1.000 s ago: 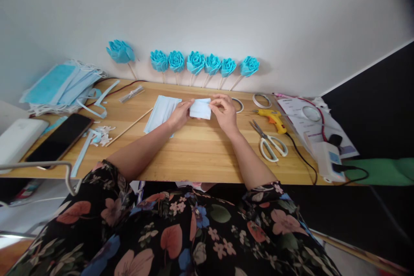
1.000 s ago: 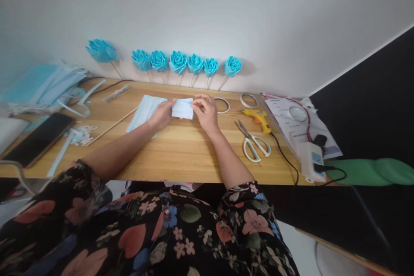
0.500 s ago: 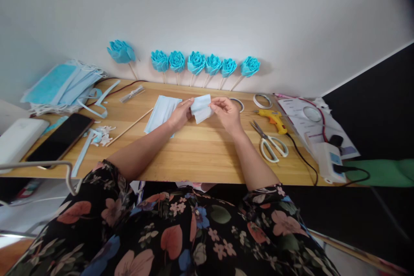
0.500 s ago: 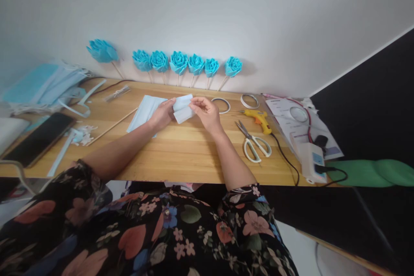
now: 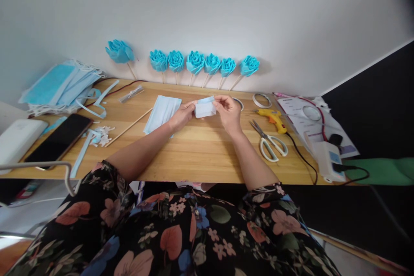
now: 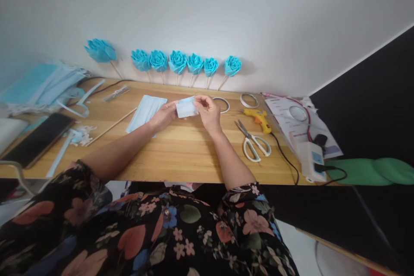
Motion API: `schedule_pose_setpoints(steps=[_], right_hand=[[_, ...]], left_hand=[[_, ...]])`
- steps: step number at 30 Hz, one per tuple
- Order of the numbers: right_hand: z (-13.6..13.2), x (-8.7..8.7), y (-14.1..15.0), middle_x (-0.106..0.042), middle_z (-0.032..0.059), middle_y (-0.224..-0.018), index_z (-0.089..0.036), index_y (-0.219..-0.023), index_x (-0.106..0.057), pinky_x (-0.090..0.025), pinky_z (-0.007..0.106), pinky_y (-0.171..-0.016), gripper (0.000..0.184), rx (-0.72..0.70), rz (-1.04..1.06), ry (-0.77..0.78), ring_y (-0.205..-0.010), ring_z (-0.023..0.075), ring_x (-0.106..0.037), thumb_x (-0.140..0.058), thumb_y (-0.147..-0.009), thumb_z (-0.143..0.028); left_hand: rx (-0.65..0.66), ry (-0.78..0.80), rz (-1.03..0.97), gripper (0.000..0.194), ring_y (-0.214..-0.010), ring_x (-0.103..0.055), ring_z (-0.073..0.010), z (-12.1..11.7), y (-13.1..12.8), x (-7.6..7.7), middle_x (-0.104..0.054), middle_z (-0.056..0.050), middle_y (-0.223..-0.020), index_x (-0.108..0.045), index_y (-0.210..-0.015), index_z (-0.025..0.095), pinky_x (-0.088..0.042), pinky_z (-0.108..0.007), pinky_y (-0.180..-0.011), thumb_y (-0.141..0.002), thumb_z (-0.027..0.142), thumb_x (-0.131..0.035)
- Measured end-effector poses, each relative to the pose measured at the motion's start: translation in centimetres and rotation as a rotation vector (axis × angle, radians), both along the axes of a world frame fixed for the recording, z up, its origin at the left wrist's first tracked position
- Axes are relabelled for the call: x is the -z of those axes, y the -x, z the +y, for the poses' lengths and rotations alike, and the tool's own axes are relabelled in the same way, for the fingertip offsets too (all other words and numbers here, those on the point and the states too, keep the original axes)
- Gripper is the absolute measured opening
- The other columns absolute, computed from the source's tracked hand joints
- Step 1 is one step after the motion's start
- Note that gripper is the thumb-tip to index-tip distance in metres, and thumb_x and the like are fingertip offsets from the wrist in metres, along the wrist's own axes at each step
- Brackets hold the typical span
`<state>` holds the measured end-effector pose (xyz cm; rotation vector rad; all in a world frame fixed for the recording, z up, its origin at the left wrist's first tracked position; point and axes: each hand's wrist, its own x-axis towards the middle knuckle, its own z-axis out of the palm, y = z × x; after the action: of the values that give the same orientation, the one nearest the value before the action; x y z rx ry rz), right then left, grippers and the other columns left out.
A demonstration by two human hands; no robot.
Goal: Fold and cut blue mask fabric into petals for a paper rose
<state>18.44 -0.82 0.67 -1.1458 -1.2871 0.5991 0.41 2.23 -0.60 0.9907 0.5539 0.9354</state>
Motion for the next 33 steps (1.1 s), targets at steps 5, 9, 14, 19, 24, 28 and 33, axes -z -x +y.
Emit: schedule_pose_setpoints(steps=[5,9,14,19,24,28,33], right_hand=[[-0.2,-0.2,-0.1,-0.074,0.0012,-0.088,-0.022,-0.090,-0.071,-0.055,0.033,-0.084,0.019,0.024,-0.096,-0.022,-0.084,0.0172,-0.068,-0.070,-0.083,-0.039],[-0.2,-0.2,0.0,-0.074,0.0014,-0.087,-0.021,-0.091,-0.071,-0.054,0.033,-0.082,0.016,0.046,-0.112,-0.037,-0.083,0.0168,-0.067,-0.069,-0.083,-0.036],[-0.1,0.0,0.0,-0.073,0.0018,-0.087,-0.021,-0.092,-0.071,-0.054,0.032,-0.081,0.019,0.076,-0.108,-0.033,-0.082,0.0170,-0.066,-0.068,-0.083,-0.037],[0.1,0.4,-0.1,-0.072,0.0017,-0.088,-0.022,-0.094,-0.070,-0.054,0.032,-0.080,0.019,0.063,-0.077,-0.020,-0.080,0.0167,-0.065,-0.068,-0.083,-0.038],[0.2,0.8,0.1,-0.072,0.0017,-0.088,-0.022,-0.094,-0.070,-0.054,0.031,-0.080,0.020,0.062,-0.070,0.012,-0.082,0.0163,-0.066,-0.067,-0.083,-0.038],[0.2,0.7,0.2,-0.071,0.0010,-0.087,-0.022,-0.092,-0.070,-0.054,0.030,-0.077,0.018,0.070,-0.057,0.016,-0.080,0.0157,-0.066,-0.068,-0.082,-0.037],[0.0,0.6,0.3,-0.071,0.0012,-0.087,-0.022,-0.093,-0.069,-0.053,0.030,-0.077,0.019,0.067,-0.051,0.014,-0.080,0.0155,-0.065,-0.068,-0.083,-0.038]], left_hand=[[0.043,-0.052,0.016,0.042,-0.089,-0.066,-0.0212,0.1,0.0,0.3,-0.071,-0.011,-0.097,-0.071,-0.103,0.011,-0.058,-0.032,-0.072,-0.084,0.049,-0.074],[0.058,-0.076,0.015,0.044,-0.087,-0.065,-0.0205,0.3,0.1,0.8,-0.070,-0.011,-0.092,-0.072,-0.100,0.011,-0.058,-0.032,-0.071,-0.083,0.051,-0.075],[0.089,-0.111,0.003,0.054,-0.089,-0.066,-0.0210,0.4,0.1,1.0,-0.072,-0.013,-0.104,-0.073,-0.102,0.011,-0.060,-0.034,-0.073,-0.078,0.059,-0.077],[0.122,-0.097,0.000,0.059,-0.098,-0.067,-0.0243,0.0,0.0,0.4,-0.072,-0.015,-0.108,-0.074,-0.109,0.011,-0.060,-0.033,-0.072,-0.081,0.063,-0.073],[0.133,-0.086,0.021,0.059,-0.092,-0.068,-0.0207,-0.1,0.2,0.2,-0.074,-0.013,-0.102,-0.075,-0.111,0.011,-0.059,-0.031,-0.074,-0.074,0.057,-0.082],[0.097,-0.070,0.024,0.058,-0.084,-0.066,-0.0165,0.0,0.2,0.4,-0.075,-0.010,-0.103,-0.076,-0.111,0.013,-0.058,-0.030,-0.074,-0.069,0.050,-0.088],[0.089,-0.072,0.011,0.064,-0.085,-0.068,-0.0190,0.0,0.2,0.3,-0.075,-0.011,-0.102,-0.076,-0.110,0.012,-0.057,-0.031,-0.072,-0.064,0.054,-0.090]])
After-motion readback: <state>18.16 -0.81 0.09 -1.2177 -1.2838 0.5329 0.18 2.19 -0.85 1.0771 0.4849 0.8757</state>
